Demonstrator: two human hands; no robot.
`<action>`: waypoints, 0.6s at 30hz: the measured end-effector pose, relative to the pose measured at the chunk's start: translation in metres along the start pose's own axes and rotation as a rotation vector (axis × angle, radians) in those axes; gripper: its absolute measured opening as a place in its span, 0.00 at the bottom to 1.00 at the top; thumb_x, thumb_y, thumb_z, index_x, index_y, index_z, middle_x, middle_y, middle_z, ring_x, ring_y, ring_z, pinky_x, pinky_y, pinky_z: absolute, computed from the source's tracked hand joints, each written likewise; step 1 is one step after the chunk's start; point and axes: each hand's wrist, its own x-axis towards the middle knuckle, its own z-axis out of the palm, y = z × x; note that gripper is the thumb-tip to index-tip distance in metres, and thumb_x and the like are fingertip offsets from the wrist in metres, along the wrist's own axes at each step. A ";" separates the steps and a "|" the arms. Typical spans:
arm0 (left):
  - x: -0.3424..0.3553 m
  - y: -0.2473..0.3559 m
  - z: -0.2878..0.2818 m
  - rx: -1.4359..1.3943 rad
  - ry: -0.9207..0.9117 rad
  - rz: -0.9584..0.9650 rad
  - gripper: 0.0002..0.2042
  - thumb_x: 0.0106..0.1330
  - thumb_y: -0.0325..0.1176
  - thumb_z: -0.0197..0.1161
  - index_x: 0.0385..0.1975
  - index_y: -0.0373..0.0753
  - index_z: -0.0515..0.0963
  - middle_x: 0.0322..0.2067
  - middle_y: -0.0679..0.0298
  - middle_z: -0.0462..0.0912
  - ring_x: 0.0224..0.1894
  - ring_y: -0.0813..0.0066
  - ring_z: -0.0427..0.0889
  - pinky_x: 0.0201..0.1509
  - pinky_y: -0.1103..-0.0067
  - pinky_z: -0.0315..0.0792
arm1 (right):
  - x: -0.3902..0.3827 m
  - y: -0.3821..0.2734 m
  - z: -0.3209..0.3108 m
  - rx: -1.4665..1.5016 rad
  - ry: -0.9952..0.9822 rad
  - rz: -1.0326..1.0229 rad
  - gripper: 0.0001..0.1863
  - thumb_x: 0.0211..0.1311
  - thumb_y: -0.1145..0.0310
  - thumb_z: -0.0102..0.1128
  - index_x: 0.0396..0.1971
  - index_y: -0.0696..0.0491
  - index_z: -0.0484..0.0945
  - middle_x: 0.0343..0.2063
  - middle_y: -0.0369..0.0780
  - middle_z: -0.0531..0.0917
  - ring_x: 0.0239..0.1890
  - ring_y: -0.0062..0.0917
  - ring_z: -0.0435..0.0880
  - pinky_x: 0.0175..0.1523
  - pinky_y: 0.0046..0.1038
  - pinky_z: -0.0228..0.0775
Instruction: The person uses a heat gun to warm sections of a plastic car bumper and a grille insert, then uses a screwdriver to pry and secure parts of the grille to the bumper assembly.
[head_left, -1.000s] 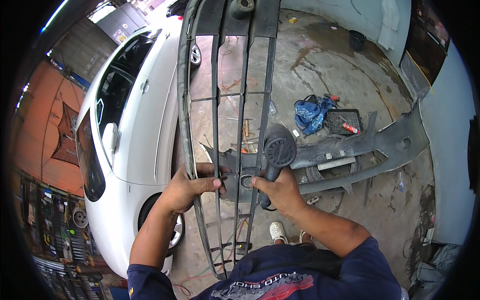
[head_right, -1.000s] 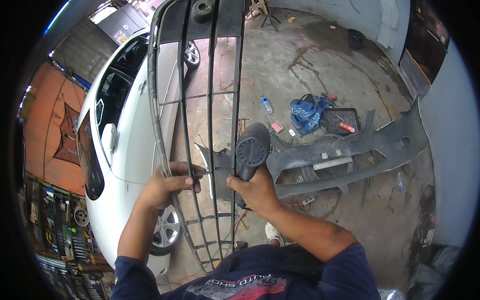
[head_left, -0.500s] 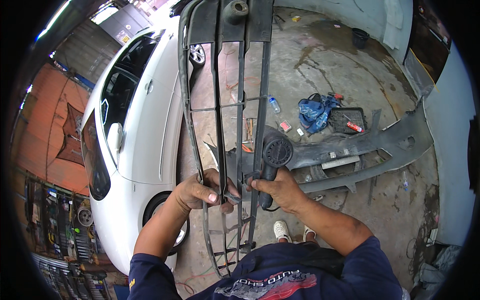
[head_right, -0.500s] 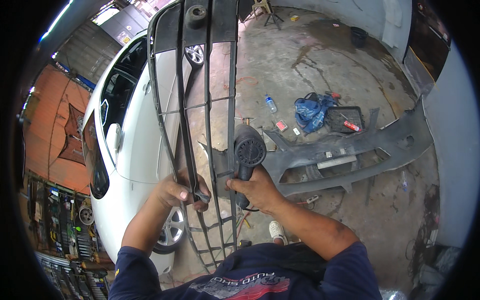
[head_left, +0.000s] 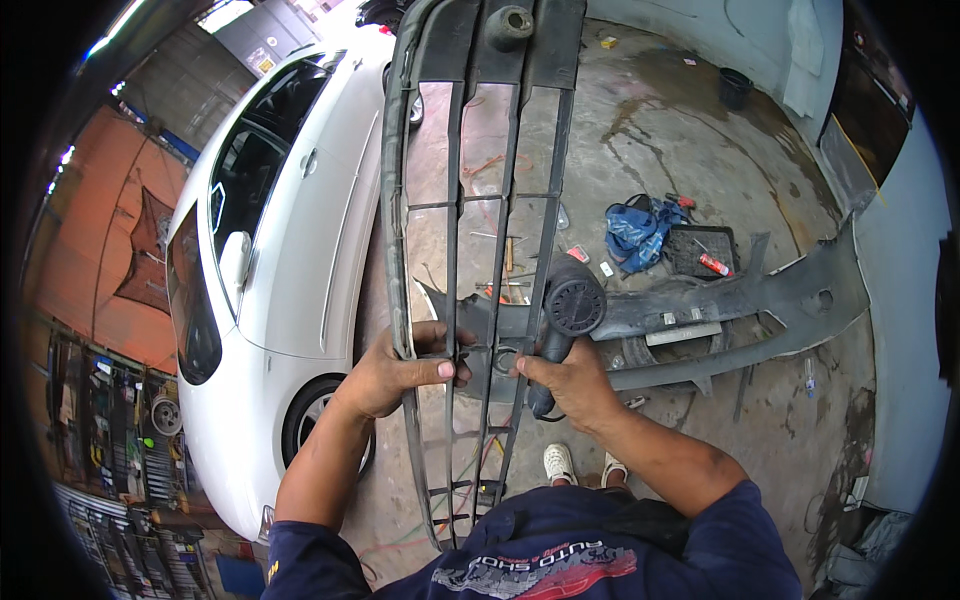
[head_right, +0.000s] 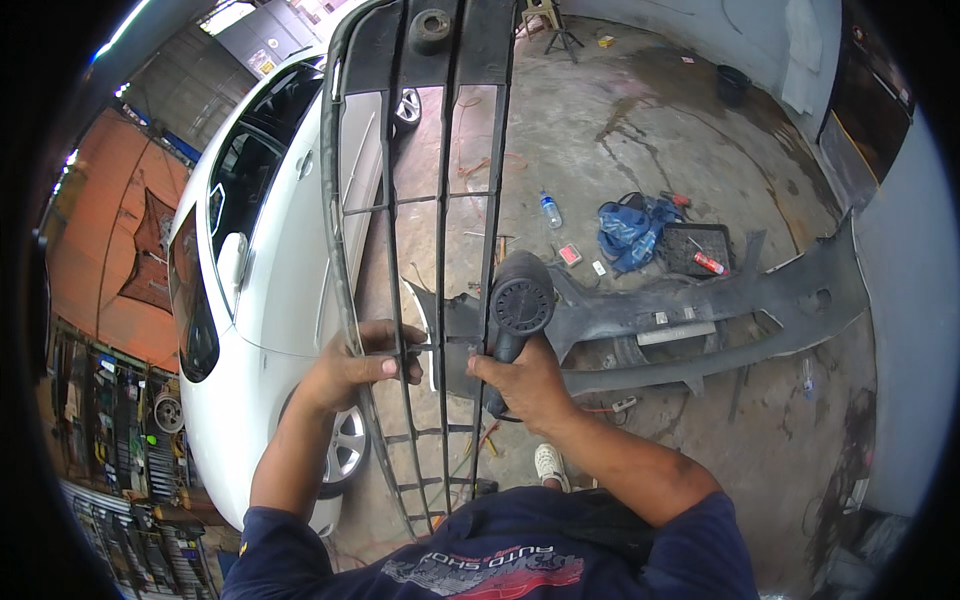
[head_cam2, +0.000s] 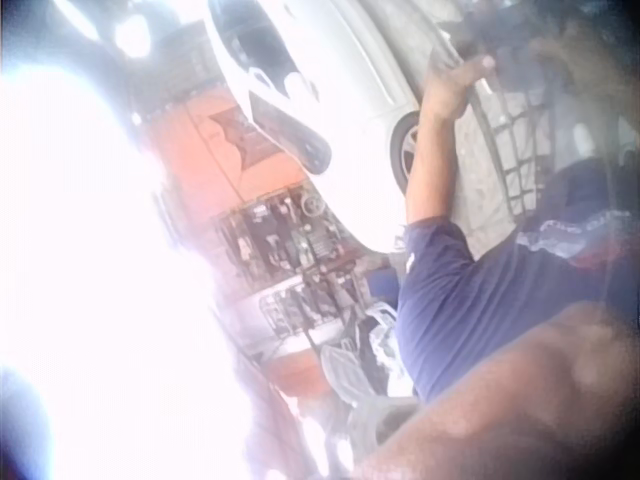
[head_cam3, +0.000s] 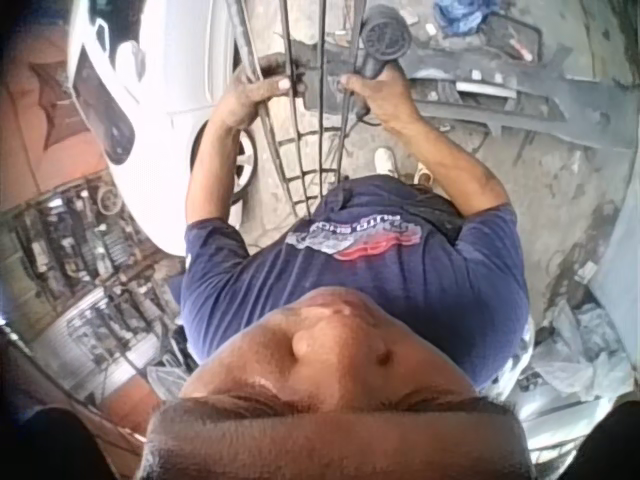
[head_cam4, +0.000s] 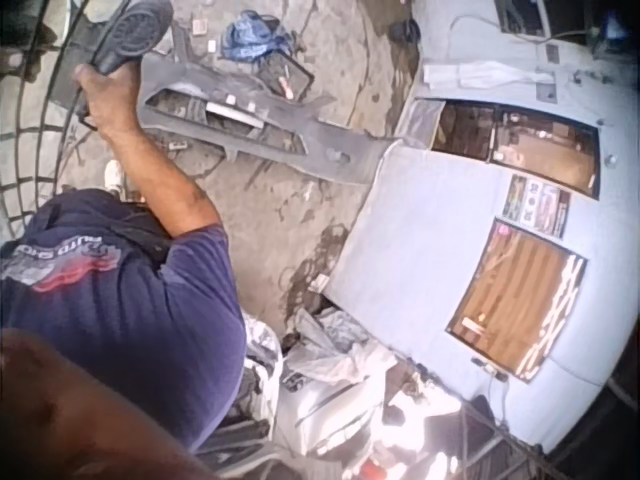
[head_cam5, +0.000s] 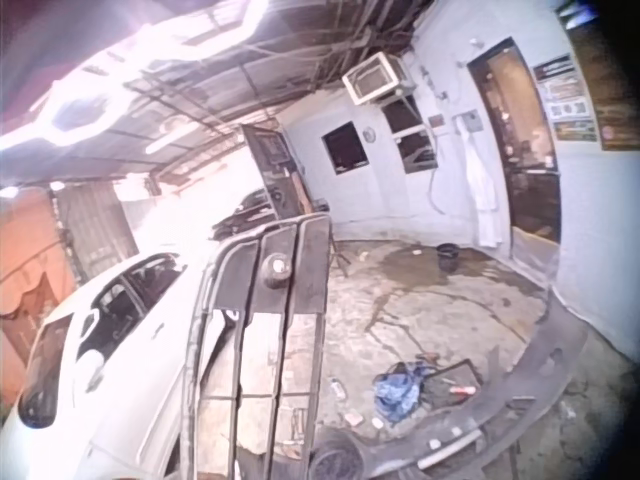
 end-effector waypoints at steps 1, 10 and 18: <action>-0.001 0.000 -0.002 0.012 0.012 0.003 0.25 0.63 0.33 0.79 0.56 0.25 0.82 0.41 0.53 0.89 0.46 0.67 0.90 0.55 0.73 0.79 | 0.000 0.001 0.001 0.003 -0.010 0.001 0.14 0.65 0.74 0.71 0.46 0.57 0.77 0.38 0.40 0.87 0.42 0.27 0.90 0.50 0.31 0.83; -0.008 -0.013 -0.001 -0.043 0.061 0.057 0.21 0.66 0.29 0.75 0.56 0.25 0.81 0.39 0.59 0.89 0.41 0.72 0.88 0.52 0.76 0.79 | -0.004 0.000 0.011 0.039 0.046 -0.009 0.11 0.59 0.72 0.76 0.37 0.57 0.83 0.32 0.35 0.86 0.34 0.19 0.84 0.42 0.27 0.78; -0.010 -0.018 -0.009 -0.035 0.037 0.048 0.27 0.62 0.32 0.78 0.60 0.26 0.79 0.43 0.56 0.88 0.43 0.70 0.89 0.53 0.77 0.78 | -0.006 -0.007 0.011 -0.049 -0.017 0.065 0.15 0.64 0.75 0.71 0.46 0.57 0.75 0.38 0.40 0.87 0.44 0.27 0.91 0.50 0.29 0.83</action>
